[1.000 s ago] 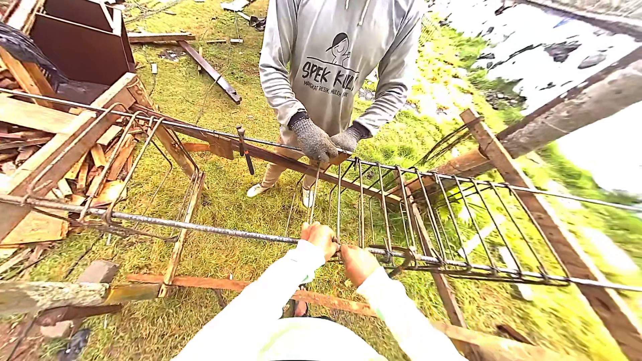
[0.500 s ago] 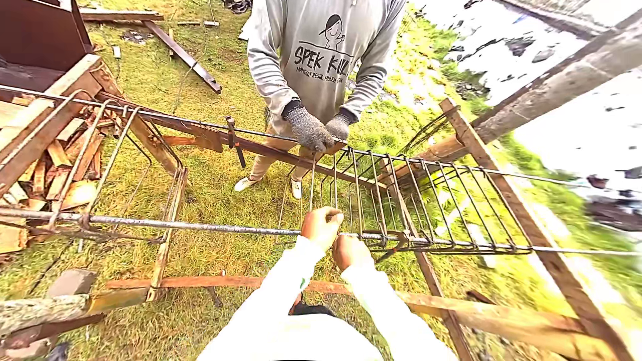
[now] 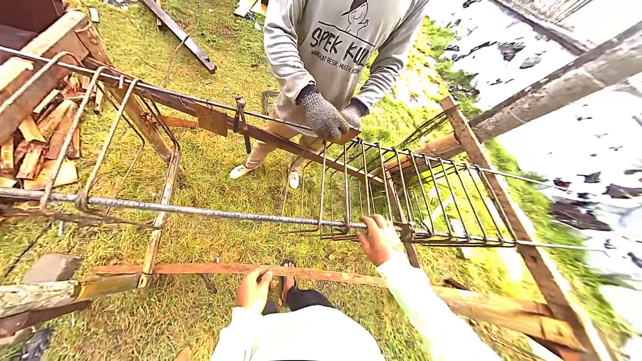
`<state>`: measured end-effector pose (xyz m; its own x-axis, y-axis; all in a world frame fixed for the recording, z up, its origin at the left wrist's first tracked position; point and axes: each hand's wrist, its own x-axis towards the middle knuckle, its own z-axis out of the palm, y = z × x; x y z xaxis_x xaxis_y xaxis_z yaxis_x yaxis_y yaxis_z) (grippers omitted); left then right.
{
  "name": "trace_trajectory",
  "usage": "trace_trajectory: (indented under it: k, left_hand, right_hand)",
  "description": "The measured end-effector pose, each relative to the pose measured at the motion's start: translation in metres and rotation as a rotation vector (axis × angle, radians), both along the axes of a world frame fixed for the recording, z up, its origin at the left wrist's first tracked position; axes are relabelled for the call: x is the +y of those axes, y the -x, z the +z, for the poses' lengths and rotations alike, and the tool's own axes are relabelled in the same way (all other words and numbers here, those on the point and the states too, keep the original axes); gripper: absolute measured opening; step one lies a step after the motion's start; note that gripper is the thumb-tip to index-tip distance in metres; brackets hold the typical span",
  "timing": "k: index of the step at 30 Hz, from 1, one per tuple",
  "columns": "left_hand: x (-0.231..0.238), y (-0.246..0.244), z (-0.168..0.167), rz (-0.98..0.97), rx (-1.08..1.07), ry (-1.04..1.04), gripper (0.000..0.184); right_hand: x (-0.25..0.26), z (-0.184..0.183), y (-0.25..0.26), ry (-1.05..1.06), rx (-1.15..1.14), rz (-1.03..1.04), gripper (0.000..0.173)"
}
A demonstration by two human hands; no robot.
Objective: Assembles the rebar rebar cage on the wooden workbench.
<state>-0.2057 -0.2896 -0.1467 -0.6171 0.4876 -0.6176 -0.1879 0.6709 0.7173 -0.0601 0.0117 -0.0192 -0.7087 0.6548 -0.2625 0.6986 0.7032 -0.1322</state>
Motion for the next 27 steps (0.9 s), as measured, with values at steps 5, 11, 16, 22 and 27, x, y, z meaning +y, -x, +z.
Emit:
trace_trajectory:
  k: [5, 11, 16, 22, 27]
  left_hand:
    - [-0.02, 0.012, -0.019, -0.088, -0.011, 0.126, 0.031]
    - [-0.019, 0.012, -0.016, -0.062, -0.026, 0.134, 0.032]
    - [-0.015, 0.001, -0.024, -0.103, -0.039, 0.128, 0.031]
    - [0.0, -0.008, -0.014, -0.099, -0.083, 0.135, 0.03]
    - [0.029, -0.019, -0.012, -0.149, -0.071, 0.162, 0.031]
  right_hand:
    - [0.009, -0.016, 0.007, -0.173, -0.099, 0.41, 0.035]
    - [0.006, 0.005, 0.033, -0.055, -0.44, 0.408, 0.041]
    - [-0.009, 0.004, 0.041, 0.167, -0.357, -0.002, 0.048]
    - [0.001, -0.031, -0.009, 0.459, 0.159, -0.393, 0.044]
    - [0.025, -0.1, -0.107, 0.357, 0.645, -1.084, 0.064]
